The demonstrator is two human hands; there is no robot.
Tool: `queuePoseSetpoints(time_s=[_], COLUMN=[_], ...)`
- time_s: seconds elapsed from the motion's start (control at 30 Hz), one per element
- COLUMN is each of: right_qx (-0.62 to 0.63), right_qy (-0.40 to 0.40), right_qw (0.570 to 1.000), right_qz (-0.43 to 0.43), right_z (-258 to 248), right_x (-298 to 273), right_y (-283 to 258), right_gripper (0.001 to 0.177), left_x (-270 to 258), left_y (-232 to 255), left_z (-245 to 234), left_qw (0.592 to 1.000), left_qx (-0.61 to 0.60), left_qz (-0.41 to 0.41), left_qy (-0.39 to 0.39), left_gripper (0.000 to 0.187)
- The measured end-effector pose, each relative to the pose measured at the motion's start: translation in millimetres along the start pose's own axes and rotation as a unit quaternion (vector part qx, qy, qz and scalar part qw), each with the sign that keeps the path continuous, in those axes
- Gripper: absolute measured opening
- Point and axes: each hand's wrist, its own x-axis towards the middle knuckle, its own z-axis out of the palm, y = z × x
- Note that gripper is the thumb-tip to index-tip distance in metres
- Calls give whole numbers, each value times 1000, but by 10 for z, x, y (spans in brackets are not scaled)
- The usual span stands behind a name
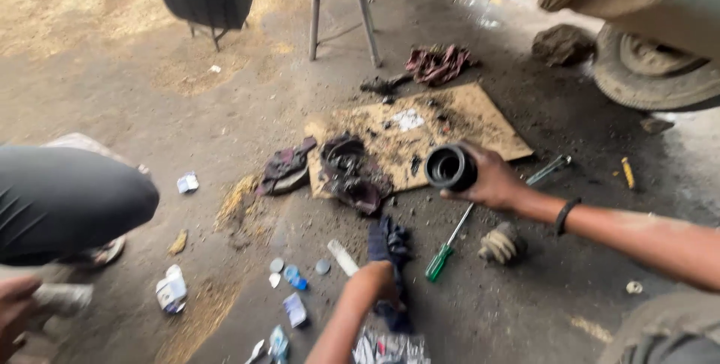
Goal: Cleaning and inspecting automotive parts, specifically a CV joint boot, using a cloth.
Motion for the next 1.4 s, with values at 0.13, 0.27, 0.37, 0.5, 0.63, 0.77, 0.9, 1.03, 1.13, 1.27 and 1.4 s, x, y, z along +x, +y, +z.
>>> queuePoseSetpoints(time_s=[0.13,0.27,0.37,0.5,0.63,0.77,0.9,1.03,1.13,1.27,1.4], right_qx=[-53,-16,-28,-41,-37,-38,-47,-62,5,-42,-61], right_qy=[10,-33,-151,-312,-315,-292,-271,-284,-317,-328,-400], right_qw=[998,998,988,949,948,956,961,957,948,942,913], right_qz=[-40,-46,-5,-14,-15,-12,-10,7,-26,53,-44], right_z=[77,125,86,-191,-130,-129,-301,-335,-362,-599,-586], right_x=[92,-21,138,337,364,306,325,347,393,367,357], right_y=[52,85,151,-57,-204,-273,-308,-353,-310,-221,-241], right_gripper=[94,90,85,88,86,88,79,74,82,98,94], left_x=[465,672,185,-365,-855,-1005,-1226,-1234,-1066,-1052,-871], left_y=[-264,-319,-302,-227,212,431,626,995,1137,943,650], left_z=[875,635,-357,-1174,-1620,-1732,-1850,-1642,-1403,-1532,-1964], left_qw=[974,966,957,851,850,769,773,728,830,783,647], left_qx=[-16,-103,-164,-428,-386,-350,-362,-429,-395,5,479], left_qz=[-14,6,-32,71,62,162,114,171,10,369,448], left_qy=[227,236,239,295,353,510,508,507,394,501,388], left_gripper=[25,21,26,30,29,26,28,26,38,42,51])
